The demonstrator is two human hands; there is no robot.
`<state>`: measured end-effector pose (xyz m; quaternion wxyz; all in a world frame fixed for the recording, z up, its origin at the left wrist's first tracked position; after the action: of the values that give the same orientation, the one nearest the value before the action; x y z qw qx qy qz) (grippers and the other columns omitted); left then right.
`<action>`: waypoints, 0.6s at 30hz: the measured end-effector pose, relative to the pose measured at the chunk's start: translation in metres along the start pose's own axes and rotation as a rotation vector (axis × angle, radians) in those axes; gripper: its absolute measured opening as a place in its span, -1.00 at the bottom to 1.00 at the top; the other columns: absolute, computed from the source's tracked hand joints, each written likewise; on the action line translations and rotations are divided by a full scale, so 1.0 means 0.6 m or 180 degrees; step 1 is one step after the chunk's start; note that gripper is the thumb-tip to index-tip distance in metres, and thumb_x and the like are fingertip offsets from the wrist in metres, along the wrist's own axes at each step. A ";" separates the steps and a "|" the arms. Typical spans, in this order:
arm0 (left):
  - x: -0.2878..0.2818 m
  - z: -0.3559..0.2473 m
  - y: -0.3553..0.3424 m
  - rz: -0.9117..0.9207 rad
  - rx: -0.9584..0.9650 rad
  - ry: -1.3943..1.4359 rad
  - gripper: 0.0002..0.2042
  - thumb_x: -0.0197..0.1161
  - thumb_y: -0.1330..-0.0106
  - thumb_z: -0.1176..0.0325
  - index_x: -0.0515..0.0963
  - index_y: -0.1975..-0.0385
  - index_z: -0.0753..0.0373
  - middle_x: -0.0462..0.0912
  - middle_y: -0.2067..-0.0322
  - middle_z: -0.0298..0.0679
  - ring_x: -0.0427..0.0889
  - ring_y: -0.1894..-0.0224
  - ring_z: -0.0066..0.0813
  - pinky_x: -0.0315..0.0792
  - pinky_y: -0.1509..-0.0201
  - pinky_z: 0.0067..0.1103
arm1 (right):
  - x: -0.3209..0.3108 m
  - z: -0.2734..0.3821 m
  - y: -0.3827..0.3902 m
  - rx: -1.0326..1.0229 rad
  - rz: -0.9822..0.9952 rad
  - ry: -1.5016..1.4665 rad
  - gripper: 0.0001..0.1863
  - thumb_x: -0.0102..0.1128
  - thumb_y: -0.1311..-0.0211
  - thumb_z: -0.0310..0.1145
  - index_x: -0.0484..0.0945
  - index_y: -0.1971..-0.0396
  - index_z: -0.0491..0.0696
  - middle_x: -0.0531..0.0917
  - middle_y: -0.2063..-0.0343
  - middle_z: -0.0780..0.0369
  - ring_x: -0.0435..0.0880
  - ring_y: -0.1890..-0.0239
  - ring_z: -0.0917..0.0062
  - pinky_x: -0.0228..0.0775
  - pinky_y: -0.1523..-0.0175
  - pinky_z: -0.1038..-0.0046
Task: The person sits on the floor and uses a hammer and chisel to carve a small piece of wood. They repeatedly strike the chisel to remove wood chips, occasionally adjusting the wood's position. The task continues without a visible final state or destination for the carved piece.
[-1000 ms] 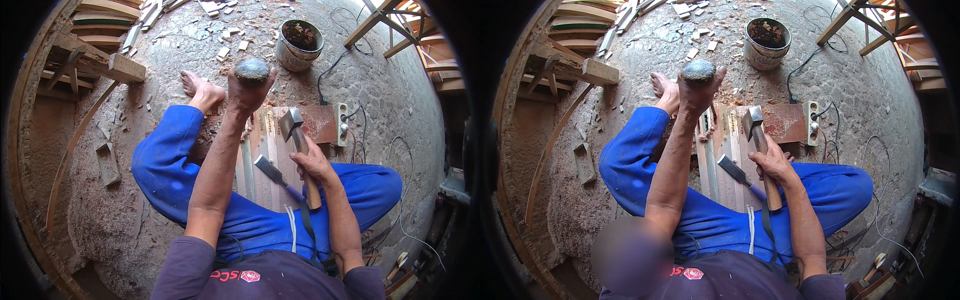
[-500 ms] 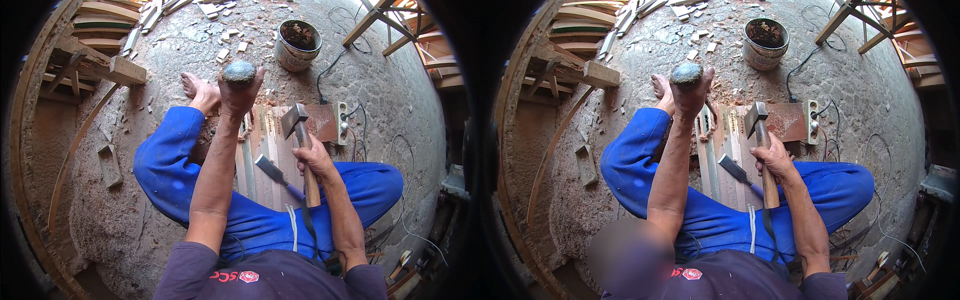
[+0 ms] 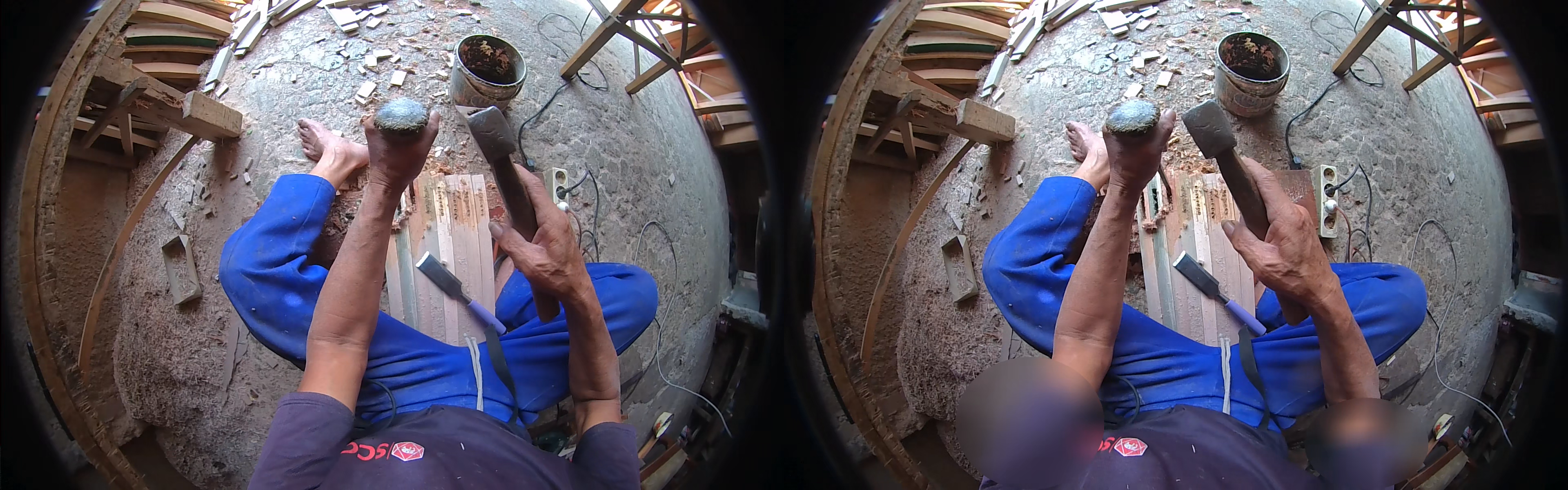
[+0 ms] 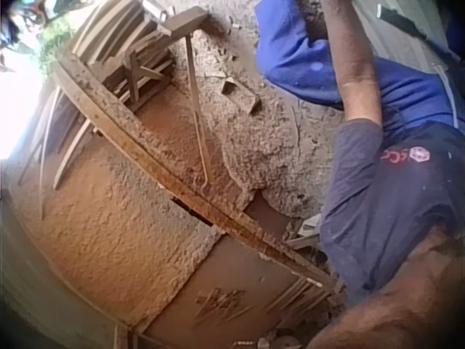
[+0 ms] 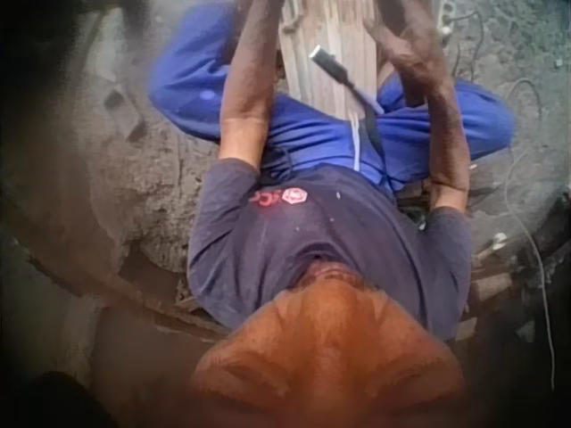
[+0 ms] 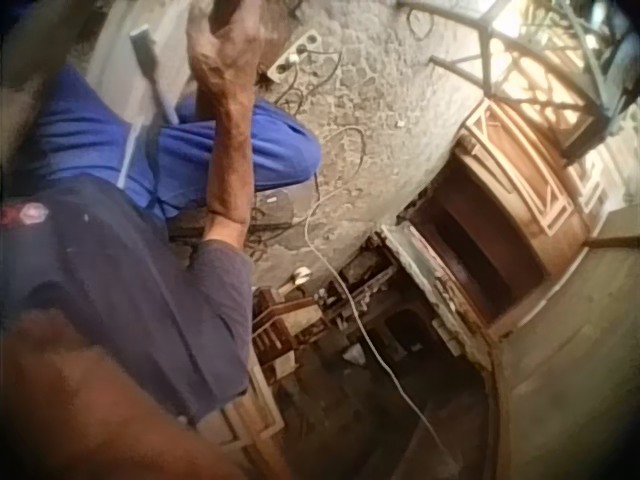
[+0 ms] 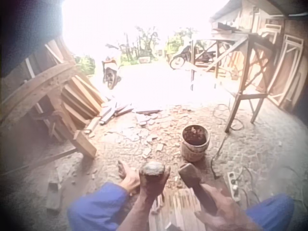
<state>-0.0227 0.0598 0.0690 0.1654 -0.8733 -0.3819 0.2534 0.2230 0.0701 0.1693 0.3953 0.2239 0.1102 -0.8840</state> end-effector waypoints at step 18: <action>-0.004 -0.015 0.022 -0.0191 0.0726 -0.0086 -0.80 0.40 -0.25 0.37 0.64 0.17 0.26 0.74 0.27 -0.19 0.74 0.20 -0.29 0.58 0.11 -0.38 | 0.025 0.082 -0.085 -0.0722 0.0309 0.2634 -0.21 0.20 -0.24 -0.53 0.15 -0.48 0.07 0.66 0.33 0.00 0.75 0.32 0.04 0.62 0.26 0.07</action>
<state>-0.0113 0.0485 0.0711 0.2660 -0.8335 -0.3788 0.3018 0.1610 0.0758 0.2061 0.3810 0.5196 0.3452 -0.6824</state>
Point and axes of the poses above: each hand's wrist, its own y-axis away from the middle knuckle, its own x-axis out of the palm, z = x × y, the point moved 3 cm from there along -y, towards the middle knuckle
